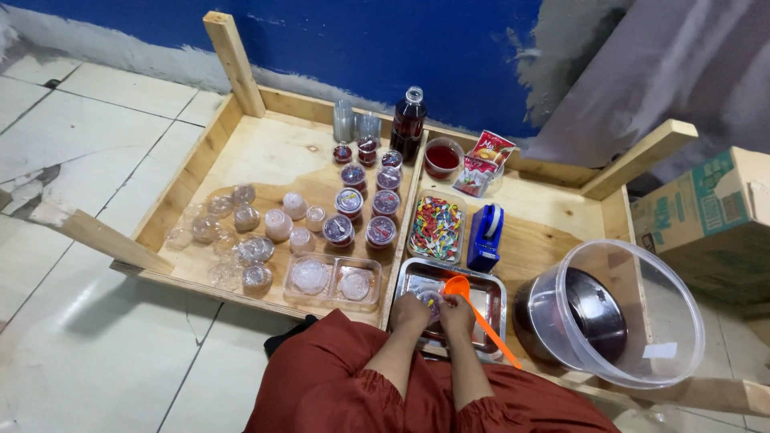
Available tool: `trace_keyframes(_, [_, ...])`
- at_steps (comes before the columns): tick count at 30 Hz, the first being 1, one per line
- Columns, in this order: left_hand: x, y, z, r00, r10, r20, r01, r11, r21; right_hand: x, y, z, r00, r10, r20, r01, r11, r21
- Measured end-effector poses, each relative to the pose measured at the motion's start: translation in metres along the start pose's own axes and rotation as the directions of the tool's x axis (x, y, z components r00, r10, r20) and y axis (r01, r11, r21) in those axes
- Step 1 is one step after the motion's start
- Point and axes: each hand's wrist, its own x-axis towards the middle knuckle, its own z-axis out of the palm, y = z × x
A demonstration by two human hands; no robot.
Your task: The person scoops a dark liquid from a large container into small plastic cups using an orange ladle. They then place a lid on each filled cup and set it aside on the wooden table.
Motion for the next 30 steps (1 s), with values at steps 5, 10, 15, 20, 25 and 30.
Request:
trace_keyframes(5, [-0.048,0.021,-0.035,0.999,0.036,0.005,-0.036,0.992,-0.117,-0.022,-0.014,-0.014,1.0,0.001,0.0,-0.001,1.0,0.016])
trace_keyframes(10, [-0.03,0.013,-0.016,0.998,-0.057,0.02,0.06,0.918,-0.392,-0.03,-0.022,-0.02,1.0,-0.017,0.012,0.017,1.0,-0.011])
trace_keyframes(15, [-0.042,0.015,-0.025,0.998,-0.055,0.014,0.057,0.937,-0.344,-0.048,-0.035,-0.025,0.999,-0.035,0.037,0.035,0.999,0.013])
trace_keyframes(20, [-0.026,0.01,-0.012,0.995,-0.094,0.037,0.101,0.908,-0.406,-0.027,-0.018,-0.015,0.998,-0.048,0.042,0.047,0.999,0.025])
trace_keyframes(25, [-0.022,0.009,-0.01,0.993,-0.088,-0.073,0.056,0.932,-0.358,-0.045,-0.047,-0.041,0.989,0.023,0.145,-0.068,0.948,0.311])
trace_keyframes(30, [-0.016,0.016,-0.015,0.998,-0.043,-0.046,0.027,0.952,-0.304,-0.048,-0.064,-0.056,0.989,0.015,0.147,-0.073,0.916,0.394])
